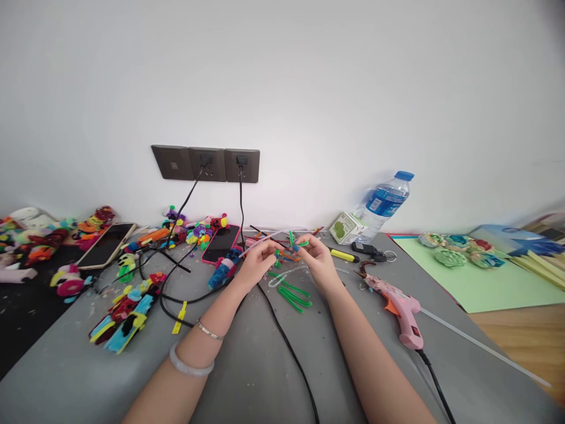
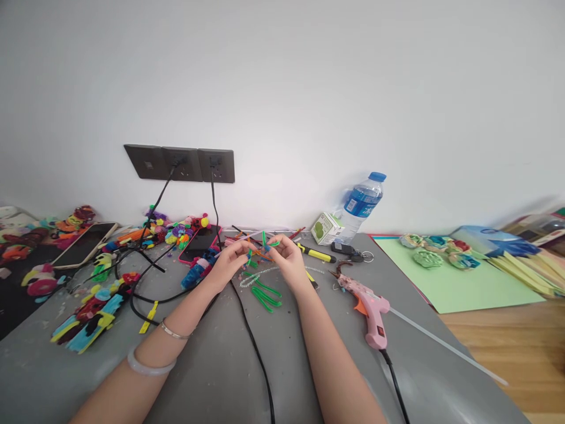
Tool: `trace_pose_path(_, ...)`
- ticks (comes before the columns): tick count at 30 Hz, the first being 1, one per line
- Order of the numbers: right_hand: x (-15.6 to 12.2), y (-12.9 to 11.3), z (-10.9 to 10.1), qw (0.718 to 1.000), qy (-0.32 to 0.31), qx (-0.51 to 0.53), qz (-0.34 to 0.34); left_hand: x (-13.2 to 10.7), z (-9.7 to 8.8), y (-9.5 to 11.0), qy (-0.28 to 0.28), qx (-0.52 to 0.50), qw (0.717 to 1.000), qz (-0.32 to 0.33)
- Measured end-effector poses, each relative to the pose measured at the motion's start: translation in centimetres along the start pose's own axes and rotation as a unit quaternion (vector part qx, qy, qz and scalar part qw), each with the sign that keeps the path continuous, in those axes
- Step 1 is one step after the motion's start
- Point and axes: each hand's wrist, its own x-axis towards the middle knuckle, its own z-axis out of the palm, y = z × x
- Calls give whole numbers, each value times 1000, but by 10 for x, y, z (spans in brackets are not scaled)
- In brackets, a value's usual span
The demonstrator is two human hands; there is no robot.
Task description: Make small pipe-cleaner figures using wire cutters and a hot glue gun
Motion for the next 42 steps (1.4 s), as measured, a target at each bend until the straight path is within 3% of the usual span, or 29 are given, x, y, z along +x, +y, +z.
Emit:
trace_pose_path(4, -2, 1, 3, 998, -56, 20, 14, 1, 0, 0, 11, 7, 999, 44)
trace_pose_path(10, -3, -3, 8, 994, -106, 12, -13, 2, -1, -5, 7, 13, 999, 37)
trace_pose_path(22, -2, -1, 6, 993, -114, 14, -20, 1, 0, 1, -32, -3, 999, -9)
trace_pose_path(30, -2, -4, 6, 996, -85, 13, 16, 0, 1, 2, 5, -20, 1000, -3)
trace_pose_path(37, -4, 0, 3, 994, -93, 50, 26, -1, 2, 9, -45, -33, 998, -16)
trace_pose_path(42, -5, -3, 3, 989, -118, 76, 43, -5, 1, 11, -96, -20, 993, -58)
